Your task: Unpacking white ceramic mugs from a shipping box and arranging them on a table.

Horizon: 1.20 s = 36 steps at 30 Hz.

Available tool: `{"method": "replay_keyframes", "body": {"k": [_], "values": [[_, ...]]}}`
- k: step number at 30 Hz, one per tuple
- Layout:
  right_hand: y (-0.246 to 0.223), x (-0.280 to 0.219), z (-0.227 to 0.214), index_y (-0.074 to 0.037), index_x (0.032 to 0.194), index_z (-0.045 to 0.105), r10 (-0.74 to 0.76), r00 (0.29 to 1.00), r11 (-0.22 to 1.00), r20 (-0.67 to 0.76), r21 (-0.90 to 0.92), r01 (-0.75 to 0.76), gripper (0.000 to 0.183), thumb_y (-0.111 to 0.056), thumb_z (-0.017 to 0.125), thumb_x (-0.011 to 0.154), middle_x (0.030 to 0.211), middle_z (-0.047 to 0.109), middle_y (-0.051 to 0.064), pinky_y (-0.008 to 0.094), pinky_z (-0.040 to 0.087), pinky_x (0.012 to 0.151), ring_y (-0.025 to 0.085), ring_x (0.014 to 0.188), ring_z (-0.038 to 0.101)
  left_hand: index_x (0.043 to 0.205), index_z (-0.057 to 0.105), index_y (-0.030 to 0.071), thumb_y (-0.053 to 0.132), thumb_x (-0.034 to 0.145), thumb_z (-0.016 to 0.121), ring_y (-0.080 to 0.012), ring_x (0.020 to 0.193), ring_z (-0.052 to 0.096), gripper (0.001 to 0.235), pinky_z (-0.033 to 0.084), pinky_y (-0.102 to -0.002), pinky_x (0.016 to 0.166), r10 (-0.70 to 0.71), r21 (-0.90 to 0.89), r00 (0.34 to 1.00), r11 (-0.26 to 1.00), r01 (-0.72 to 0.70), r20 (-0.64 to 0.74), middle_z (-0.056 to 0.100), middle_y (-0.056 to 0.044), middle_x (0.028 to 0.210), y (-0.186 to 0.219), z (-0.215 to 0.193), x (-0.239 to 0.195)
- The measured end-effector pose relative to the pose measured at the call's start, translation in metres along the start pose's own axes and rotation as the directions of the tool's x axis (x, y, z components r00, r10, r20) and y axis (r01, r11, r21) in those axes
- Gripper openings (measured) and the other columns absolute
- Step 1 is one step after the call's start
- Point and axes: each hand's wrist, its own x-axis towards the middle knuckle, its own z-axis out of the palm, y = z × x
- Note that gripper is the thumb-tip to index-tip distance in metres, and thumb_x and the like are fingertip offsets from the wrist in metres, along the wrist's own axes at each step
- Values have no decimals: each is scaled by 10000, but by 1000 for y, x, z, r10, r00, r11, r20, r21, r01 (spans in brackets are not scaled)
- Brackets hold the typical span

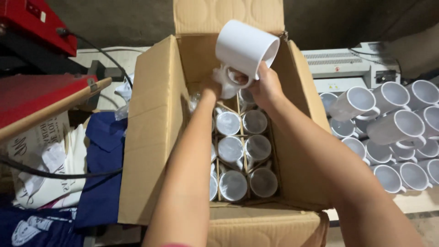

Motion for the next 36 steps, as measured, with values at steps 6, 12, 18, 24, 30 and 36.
{"method": "replay_keyframes", "body": {"k": [6,12,18,24,30,36], "values": [[-2,3,2,-11,1197,603,-8,994,999,-111,-41,3,409,-346,535,972,1047,713,105,417,643,755,223,871,740,1031,704,8,260,847,700,-435,1067,631,312,480,-523,989,443,722,879,666,-188,-179,624,-252,1155,-29,32,5],[9,7,-6,-4,1261,628,37,991,995,-133,-91,-49,437,-317,551,966,1092,714,133,382,589,717,250,863,715,1069,734,8,167,865,559,-482,1160,616,312,412,-554,1028,334,634,942,733,-246,-21,542,-302,1420,-96,89,33],[23,10,-12,50,1213,659,77,978,986,-196,-133,-104,530,-424,532,1013,995,717,199,393,505,644,289,791,688,1403,653,189,316,1073,334,-350,1471,468,477,-57,-768,1214,-103,891,974,432,-139,202,551,-125,1543,-73,65,12],[35,18,-4,100,1159,668,63,980,998,-191,26,-59,524,-396,593,1009,1027,727,192,447,579,749,286,853,701,1407,307,199,380,980,393,-367,1313,266,471,55,-650,991,233,412,965,872,-263,123,349,-110,1426,-66,49,39],[-6,15,6,110,1143,674,-8,990,996,-138,84,19,508,-374,575,1021,991,744,193,434,565,751,271,848,704,844,431,84,111,1095,492,-223,681,485,259,456,-368,735,250,-768,918,503,-396,-309,490,-63,781,-27,-82,101],[-129,-5,-69,120,1122,653,-129,991,991,-45,-33,127,463,-317,599,979,957,762,219,456,660,679,319,768,775,1248,585,6,411,1201,415,-239,1087,541,442,460,-381,918,644,-192,618,606,-772,-450,570,-104,1171,209,-20,-43]]}}
